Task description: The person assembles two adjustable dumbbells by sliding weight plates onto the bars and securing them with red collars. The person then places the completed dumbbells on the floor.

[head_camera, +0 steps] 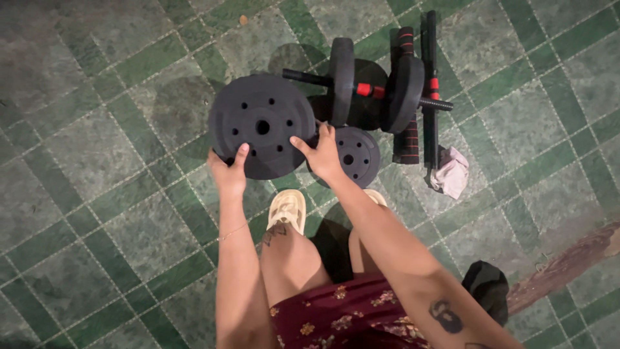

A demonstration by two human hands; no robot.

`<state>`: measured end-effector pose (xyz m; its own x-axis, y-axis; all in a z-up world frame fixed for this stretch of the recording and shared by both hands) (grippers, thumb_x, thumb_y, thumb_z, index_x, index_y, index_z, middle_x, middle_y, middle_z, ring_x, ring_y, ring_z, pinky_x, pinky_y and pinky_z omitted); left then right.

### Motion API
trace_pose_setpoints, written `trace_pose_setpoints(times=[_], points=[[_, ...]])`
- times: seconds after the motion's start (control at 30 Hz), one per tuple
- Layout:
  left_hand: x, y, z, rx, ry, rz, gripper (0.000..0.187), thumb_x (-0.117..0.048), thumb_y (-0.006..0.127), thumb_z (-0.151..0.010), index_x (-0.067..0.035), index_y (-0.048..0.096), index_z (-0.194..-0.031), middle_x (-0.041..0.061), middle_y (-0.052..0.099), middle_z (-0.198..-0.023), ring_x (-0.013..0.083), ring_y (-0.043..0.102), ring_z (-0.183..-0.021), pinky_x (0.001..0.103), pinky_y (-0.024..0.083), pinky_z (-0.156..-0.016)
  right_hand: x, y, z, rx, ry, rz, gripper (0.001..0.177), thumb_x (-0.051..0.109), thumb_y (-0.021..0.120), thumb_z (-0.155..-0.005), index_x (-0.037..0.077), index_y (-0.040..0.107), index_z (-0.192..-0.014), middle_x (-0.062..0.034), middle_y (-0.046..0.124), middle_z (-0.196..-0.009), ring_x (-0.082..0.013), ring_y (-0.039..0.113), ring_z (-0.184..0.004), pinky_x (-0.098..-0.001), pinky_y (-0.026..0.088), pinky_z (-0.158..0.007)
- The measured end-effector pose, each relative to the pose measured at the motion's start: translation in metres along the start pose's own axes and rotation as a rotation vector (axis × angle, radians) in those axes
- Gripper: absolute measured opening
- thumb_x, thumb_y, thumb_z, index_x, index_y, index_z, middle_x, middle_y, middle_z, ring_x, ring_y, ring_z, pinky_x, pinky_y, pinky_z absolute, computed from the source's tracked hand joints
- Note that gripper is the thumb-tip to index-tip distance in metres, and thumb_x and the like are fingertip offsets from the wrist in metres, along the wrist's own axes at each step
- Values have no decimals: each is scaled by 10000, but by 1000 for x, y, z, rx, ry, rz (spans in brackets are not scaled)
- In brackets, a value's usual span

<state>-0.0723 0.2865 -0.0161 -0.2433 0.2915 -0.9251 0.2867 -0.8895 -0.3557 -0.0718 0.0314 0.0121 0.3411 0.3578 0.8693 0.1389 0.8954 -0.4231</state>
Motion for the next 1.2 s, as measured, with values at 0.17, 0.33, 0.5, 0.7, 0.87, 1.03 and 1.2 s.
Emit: trace_pose_setpoints(times=[0.17, 0.33, 0.5, 0.7, 0.87, 1.03, 1.2], points=[[16, 1, -2, 20, -125, 11, 833, -376, 919, -799, 64, 508, -1376, 269, 562, -1382, 343, 581, -1259, 420, 457, -1082, -62, 12, -6, 9, 177, -328, 835, 633, 620, -906, -35, 582, -1405, -205, 562, -1426, -298, 543, -1336, -351, 394, -1135], [45, -18, -10, -44, -518, 608, 1032, -768, 620, -816, -32, 417, -1511, 175, 457, -1576, 295, 413, -1447, 517, 315, -1127, -142, 26, -28, 87, 520, -572, 862, 713, 479, -941, 72, 473, -1517, -76, 472, -1595, -211, 412, -1452, -379, 304, -1181], [83, -12, -23, -26, -766, 843, 957, -741, 490, -852, -83, 367, -1536, 123, 481, -1521, 351, 448, -1409, 624, 345, -1122, -178, 59, -55, 327, 791, -785, 843, 716, 415, -978, 148, 391, -1600, -43, 445, -1611, -246, 382, -1462, -405, 235, -1195], [137, 23, -18, 220, -534, 1113, 602, -398, 517, -1051, -26, 460, -1519, 125, 547, -1498, 316, 525, -1352, 503, 443, -1132, -183, 108, -81, 511, 666, -1264, 791, 646, 444, -992, 121, 409, -1583, -82, 462, -1590, -278, 414, -1445, -429, 298, -1180], [179, 37, -25, 306, -629, 1367, 521, -246, 517, -1073, 29, 465, -1512, 160, 563, -1480, 314, 589, -1295, 475, 496, -1089, -184, 119, -97, 533, 610, -1234, 763, 614, 450, -1001, 115, 412, -1578, -97, 452, -1595, -289, 408, -1452, -430, 298, -1187], [202, 29, -12, 490, 130, 1048, 804, -178, 794, -892, 4, 401, -1569, 146, 522, -1536, 266, 536, -1386, 441, 441, -1150, -191, 117, -99, 532, 553, -1147, 736, 581, 455, -1011, 109, 415, -1574, -112, 442, -1599, -301, 403, -1458, -432, 299, -1195], [219, 29, -6, 395, -63, 1018, 919, -190, 889, -819, 4, 388, -1566, 165, 519, -1531, 287, 538, -1385, 467, 440, -1165, -201, 107, -87, 493, 500, -1097, 709, 549, 461, -1021, 102, 419, -1569, -127, 431, -1604, -312, 397, -1465, -433, 299, -1203]])
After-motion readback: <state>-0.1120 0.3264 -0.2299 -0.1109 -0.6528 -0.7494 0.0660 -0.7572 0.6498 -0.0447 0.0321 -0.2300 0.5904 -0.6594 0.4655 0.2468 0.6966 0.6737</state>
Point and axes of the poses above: each hand's wrist, its own z-axis away from the middle knuckle, its own y-axis out of the palm, x = y × z, the point moved 2 cm from there along -z, towards the middle knuckle
